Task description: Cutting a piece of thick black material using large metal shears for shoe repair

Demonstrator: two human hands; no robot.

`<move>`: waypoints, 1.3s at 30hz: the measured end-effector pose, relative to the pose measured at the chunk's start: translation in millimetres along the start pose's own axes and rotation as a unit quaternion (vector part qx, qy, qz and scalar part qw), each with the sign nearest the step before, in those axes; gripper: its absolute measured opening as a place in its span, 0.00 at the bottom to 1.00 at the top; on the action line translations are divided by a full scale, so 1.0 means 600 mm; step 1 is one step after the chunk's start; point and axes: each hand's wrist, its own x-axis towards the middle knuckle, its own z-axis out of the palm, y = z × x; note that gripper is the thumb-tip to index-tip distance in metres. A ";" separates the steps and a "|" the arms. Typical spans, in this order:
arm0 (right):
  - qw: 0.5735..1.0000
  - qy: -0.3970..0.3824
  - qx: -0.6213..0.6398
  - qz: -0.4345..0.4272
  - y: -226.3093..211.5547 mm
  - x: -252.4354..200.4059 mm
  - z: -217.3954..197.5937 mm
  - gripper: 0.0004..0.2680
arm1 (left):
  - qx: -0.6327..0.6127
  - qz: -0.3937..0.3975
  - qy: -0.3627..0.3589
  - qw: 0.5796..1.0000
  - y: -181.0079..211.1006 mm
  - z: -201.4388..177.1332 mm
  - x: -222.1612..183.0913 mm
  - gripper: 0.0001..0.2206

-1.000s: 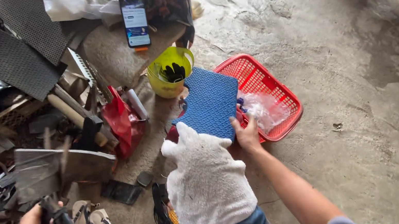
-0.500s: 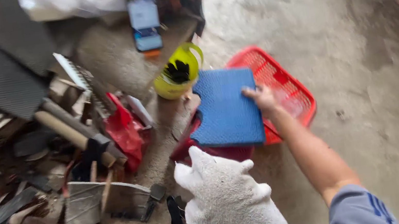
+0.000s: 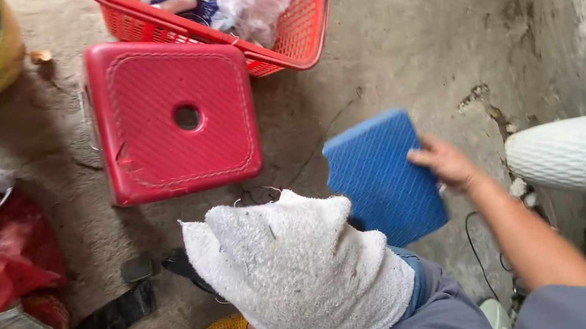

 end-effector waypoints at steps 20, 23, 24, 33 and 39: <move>0.875 -0.279 -0.391 -0.058 -0.034 0.118 0.169 0.30 | 0.017 -0.137 0.393 0.909 0.328 0.438 -0.423 0.15; 0.889 -0.283 -0.350 -0.087 -0.041 0.159 0.170 0.25 | -0.360 -0.233 0.337 0.838 0.067 0.356 -0.473 0.22; 0.892 -0.289 -0.334 -0.097 -0.038 0.179 0.176 0.24 | -0.364 -0.221 0.353 0.833 0.054 0.354 -0.483 0.22; 0.940 -0.302 -0.088 -0.129 0.025 0.248 0.165 0.13 | 0.110 0.039 0.508 0.854 0.576 0.662 -0.570 0.18; 0.965 -0.241 0.089 -0.052 -0.045 0.257 0.078 0.21 | 0.045 0.196 0.468 0.861 0.568 0.730 -0.578 0.18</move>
